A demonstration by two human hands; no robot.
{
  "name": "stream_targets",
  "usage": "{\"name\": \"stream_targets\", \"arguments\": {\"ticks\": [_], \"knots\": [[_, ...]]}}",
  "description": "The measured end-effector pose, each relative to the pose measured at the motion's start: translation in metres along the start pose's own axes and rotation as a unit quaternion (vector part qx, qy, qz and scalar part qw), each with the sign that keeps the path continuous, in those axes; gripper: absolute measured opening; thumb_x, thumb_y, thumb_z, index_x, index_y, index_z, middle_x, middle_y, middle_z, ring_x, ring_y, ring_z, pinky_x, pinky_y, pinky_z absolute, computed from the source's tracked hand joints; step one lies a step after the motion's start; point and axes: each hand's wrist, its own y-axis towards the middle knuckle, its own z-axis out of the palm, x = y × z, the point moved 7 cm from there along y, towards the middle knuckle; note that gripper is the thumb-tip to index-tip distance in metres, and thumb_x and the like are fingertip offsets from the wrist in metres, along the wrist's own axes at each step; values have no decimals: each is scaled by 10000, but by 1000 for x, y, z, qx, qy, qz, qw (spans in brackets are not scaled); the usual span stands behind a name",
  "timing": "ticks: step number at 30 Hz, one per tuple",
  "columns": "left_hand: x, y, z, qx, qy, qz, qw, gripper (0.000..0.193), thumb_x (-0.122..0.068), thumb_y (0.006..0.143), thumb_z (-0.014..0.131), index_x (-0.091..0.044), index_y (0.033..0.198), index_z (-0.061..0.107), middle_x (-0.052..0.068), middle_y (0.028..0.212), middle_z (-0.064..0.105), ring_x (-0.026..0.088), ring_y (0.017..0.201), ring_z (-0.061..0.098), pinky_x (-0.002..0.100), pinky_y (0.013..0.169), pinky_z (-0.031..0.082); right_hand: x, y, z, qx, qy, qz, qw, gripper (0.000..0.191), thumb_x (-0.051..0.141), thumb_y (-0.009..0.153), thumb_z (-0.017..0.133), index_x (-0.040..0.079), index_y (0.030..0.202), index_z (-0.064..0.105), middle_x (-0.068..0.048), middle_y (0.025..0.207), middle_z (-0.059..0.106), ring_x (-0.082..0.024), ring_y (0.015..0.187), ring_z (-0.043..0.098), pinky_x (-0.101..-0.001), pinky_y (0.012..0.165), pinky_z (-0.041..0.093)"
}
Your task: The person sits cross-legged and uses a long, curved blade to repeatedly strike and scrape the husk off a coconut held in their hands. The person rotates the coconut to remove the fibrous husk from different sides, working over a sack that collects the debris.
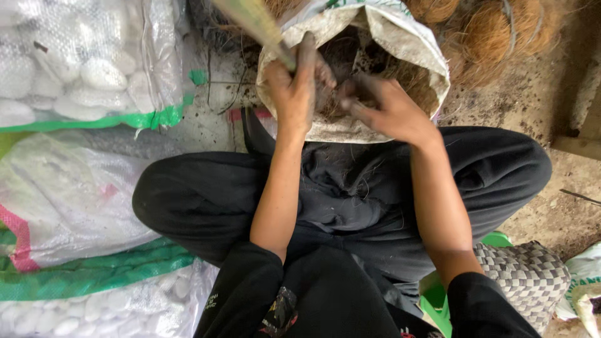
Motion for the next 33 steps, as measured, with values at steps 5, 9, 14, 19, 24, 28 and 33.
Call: {"name": "stream_targets", "arguments": {"ticks": [5, 9, 14, 19, 24, 28, 33], "knots": [[-10, 1, 10, 10, 17, -30, 999, 316, -282, 1057, 618, 6, 1027, 748, 170, 950, 782, 203, 727, 797, 284, 507, 604, -49, 35, 8, -135, -104, 171, 970, 867, 353, 937, 813, -90, 1512, 339, -335, 1236, 616, -405, 1159, 628, -434, 1041, 498], [-20, 2, 9, 9, 33, 8, 999, 324, -287, 1085, 605, 7, 1091, 742, 177, 1060, 785, 228, 913, 810, 280, 571, 589, -80, 67, 16, -130, -8, 213, 968, 865, 380, 911, 869, -16, 1495, 368, -260, 1483, 472, -384, 1377, 459, -438, 1147, 385], [-11, 3, 4, 2, 17, -7, 1000, 346, -303, 1083, 581, 1, 1060, 746, 147, 995, 807, 210, 867, 821, 252, 509, 551, -80, 83, 24, -74, 176, 227, 955, 986, 230, 800, 864, 6, 1551, 265, -223, 1561, 432, -343, 1476, 420, -411, 1184, 386], [-6, 4, 0, -7, 29, -3, 1000, 357, -298, 1056, 598, 32, 1040, 734, 170, 964, 808, 159, 629, 687, 221, 426, 426, -74, 68, 31, -16, -4, 257, 966, 1210, 174, 749, 902, 38, 1596, 49, -230, 1655, 127, -348, 1537, 111, -448, 1252, 154], [-5, 5, -1, -24, 28, -24, 999, 350, -291, 1055, 610, 37, 1044, 733, 159, 918, 804, 165, 704, 776, 202, 430, 417, -57, 62, 33, -42, 34, 161, 986, 1204, -126, 675, 694, 18, 1645, -5, -275, 1683, 37, -372, 1555, 57, -460, 1252, 134], [-9, 5, 1, -17, 4, -5, 1000, 326, -277, 1060, 620, 27, 1055, 737, 159, 903, 780, 180, 745, 766, 280, 638, 552, -76, 45, 32, -117, 115, 351, 922, 1172, 155, 752, 865, 37, 1579, 42, -211, 1639, 177, -321, 1532, 181, -381, 1258, 188], [3, 4, -5, -35, 39, -58, 997, 322, -247, 1039, 596, 30, 1000, 755, 141, 940, 804, 218, 825, 813, 314, 576, 575, -63, 51, 44, -139, 108, 220, 959, 819, 111, 850, 758, 14, 1588, 417, -189, 1609, 544, -301, 1523, 531, -361, 1278, 380]]}}
